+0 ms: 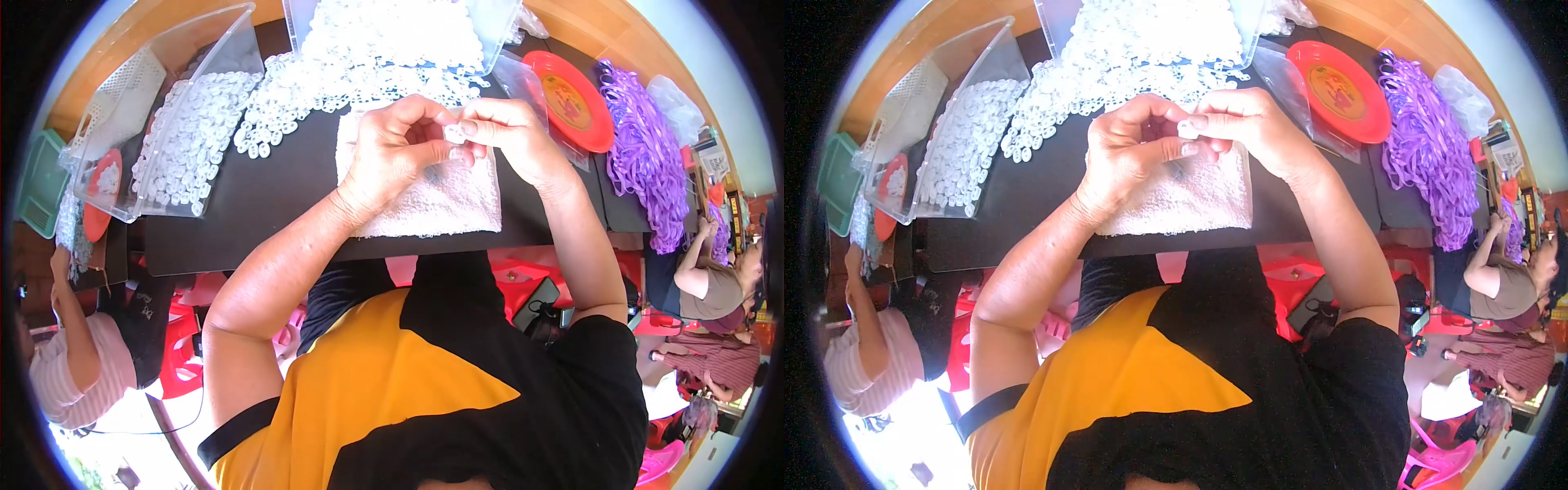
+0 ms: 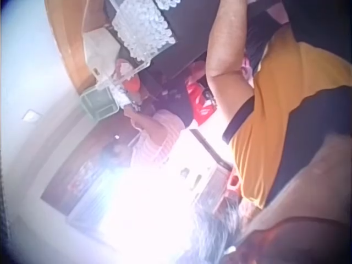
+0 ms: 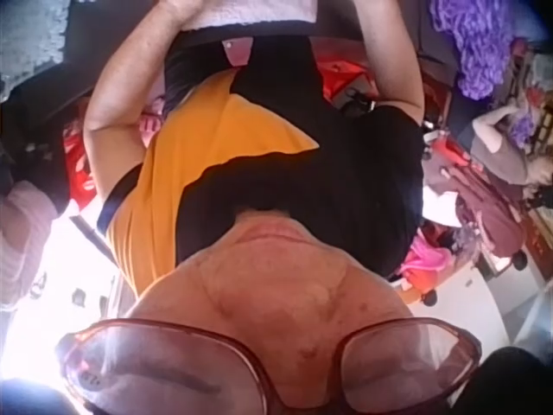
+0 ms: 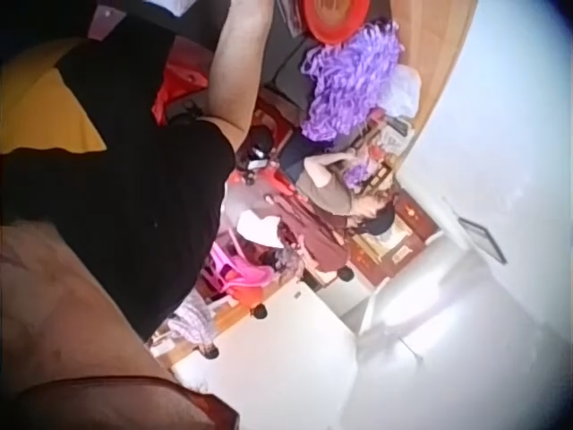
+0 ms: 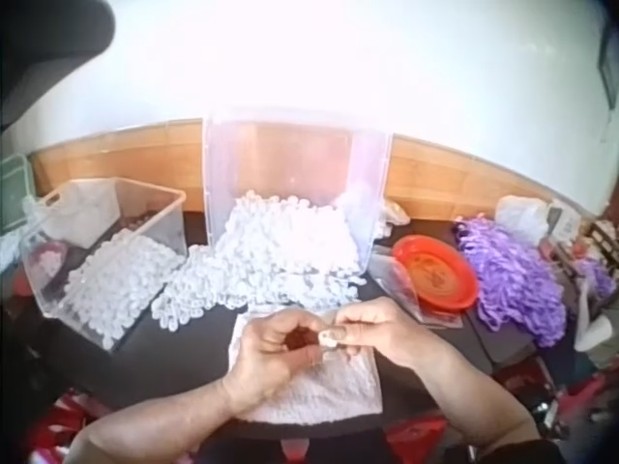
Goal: Connecting small white plastic components by hand in an assembly workshop.
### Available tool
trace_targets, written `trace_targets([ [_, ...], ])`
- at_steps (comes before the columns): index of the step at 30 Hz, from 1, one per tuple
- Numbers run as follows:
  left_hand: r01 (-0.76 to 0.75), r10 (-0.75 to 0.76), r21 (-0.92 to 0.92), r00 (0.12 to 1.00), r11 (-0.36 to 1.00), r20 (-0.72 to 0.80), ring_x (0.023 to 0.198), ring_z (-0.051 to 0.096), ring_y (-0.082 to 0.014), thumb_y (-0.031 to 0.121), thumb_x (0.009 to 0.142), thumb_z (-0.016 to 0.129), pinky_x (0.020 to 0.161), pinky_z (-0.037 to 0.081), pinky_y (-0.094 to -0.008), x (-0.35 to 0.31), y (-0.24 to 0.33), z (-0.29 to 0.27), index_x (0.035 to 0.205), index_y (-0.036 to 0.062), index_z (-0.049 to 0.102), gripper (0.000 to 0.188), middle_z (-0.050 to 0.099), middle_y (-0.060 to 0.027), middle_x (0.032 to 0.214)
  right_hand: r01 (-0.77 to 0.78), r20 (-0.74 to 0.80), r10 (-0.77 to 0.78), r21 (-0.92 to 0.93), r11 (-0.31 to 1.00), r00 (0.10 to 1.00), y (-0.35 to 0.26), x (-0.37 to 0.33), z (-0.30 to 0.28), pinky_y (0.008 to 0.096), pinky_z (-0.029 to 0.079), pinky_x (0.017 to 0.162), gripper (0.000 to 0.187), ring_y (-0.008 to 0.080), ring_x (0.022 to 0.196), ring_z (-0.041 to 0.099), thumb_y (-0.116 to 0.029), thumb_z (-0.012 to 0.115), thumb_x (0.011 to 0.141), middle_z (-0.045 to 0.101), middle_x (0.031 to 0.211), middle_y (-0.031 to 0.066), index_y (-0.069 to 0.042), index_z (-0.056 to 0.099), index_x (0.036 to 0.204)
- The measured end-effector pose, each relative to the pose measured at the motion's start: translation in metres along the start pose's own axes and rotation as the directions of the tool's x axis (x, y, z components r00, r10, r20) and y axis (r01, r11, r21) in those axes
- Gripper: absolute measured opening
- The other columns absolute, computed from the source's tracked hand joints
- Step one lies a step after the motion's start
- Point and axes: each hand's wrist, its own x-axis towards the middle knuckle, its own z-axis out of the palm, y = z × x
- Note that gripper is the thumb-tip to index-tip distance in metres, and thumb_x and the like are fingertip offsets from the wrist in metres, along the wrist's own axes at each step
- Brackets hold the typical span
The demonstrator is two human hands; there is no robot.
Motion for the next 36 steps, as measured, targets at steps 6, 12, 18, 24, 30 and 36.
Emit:
trace_targets([
  [6, -0.006, 0.006, 0.108, 1.000, 0.994, 0.007, 0.082, 0.065, -0.0093, -0.006, 0.076, 0.074, 0.074, 0.053, -0.0219, 0.000, 0.006, -0.006, 0.095, -0.0001, 0.064, 0.022, 0.067, -0.0044, 0.087, -0.001, 0.052, 0.001, -0.007, 1.000, 0.999, -0.001, 0.011, -0.003, 0.0217, 0.039, 0.062, 0.020, 0.0082, 0.062, 0.055, -0.019, 0.063, 0.089, 0.057, 0.066, 0.0003, -0.002, 0.067, 0.082],
  [12, -0.051, 0.052, 0.078, 0.999, 0.996, -0.010, 0.083, 0.065, -0.0102, -0.007, 0.075, 0.075, 0.074, 0.054, -0.0226, 0.001, 0.006, -0.013, 0.094, 0.0004, 0.064, 0.023, 0.066, -0.0046, 0.087, -0.004, 0.082, -0.004, 0.088, 0.996, 0.997, -0.003, 0.019, 0.002, 0.0220, 0.039, 0.062, 0.020, 0.0092, 0.062, 0.056, -0.018, 0.060, 0.090, 0.059, 0.068, 0.0020, -0.001, 0.066, 0.083],
  [18, 0.048, -0.043, 0.161, 0.998, 0.986, -0.037, 0.080, 0.064, -0.0084, -0.002, 0.075, 0.077, 0.073, 0.053, -0.0223, 0.005, 0.010, -0.006, 0.095, 0.0004, 0.063, 0.025, 0.066, -0.0040, 0.085, -0.022, 0.042, 0.017, 0.116, 0.993, 0.999, 0.008, 0.022, -0.001, 0.0223, 0.040, 0.062, 0.021, 0.0095, 0.064, 0.057, -0.021, 0.060, 0.091, 0.059, 0.068, 0.0020, -0.001, 0.065, 0.084],
  [24, -0.022, 0.039, 0.400, 0.999, 0.916, -0.033, 0.070, 0.060, -0.0057, 0.004, 0.074, 0.079, 0.067, 0.052, -0.0217, 0.004, 0.007, -0.007, 0.097, 0.0013, 0.064, 0.028, 0.066, -0.0019, 0.080, -0.038, 0.041, 0.034, 0.097, 0.995, 0.999, 0.015, 0.020, 0.000, 0.0225, 0.040, 0.061, 0.022, 0.0090, 0.064, 0.057, -0.022, 0.060, 0.091, 0.058, 0.068, 0.0006, -0.002, 0.064, 0.083],
  [30, -0.095, 0.114, 0.476, 0.993, 0.874, -0.011, 0.071, 0.061, -0.0052, 0.004, 0.074, 0.079, 0.064, 0.050, -0.0204, 0.003, 0.005, -0.007, 0.095, 0.0024, 0.066, 0.025, 0.065, -0.0013, 0.080, -0.040, 0.034, 0.037, 0.102, 0.994, 0.999, 0.014, 0.017, 0.000, 0.0217, 0.039, 0.060, 0.021, 0.0087, 0.063, 0.057, -0.021, 0.060, 0.091, 0.058, 0.068, 0.0001, -0.003, 0.064, 0.082],
  [36, -0.126, 0.160, 0.415, 0.986, 0.901, -0.048, 0.059, 0.058, -0.0087, 0.005, 0.073, 0.079, 0.056, 0.048, -0.0237, 0.001, 0.003, -0.007, 0.086, 0.0007, 0.063, 0.021, 0.061, -0.0045, 0.071, -0.024, 0.041, 0.018, 0.161, 0.987, 0.999, 0.015, 0.014, 0.003, 0.0212, 0.040, 0.060, 0.021, 0.0087, 0.063, 0.057, -0.022, 0.062, 0.091, 0.058, 0.068, 0.0003, -0.003, 0.064, 0.083],
])
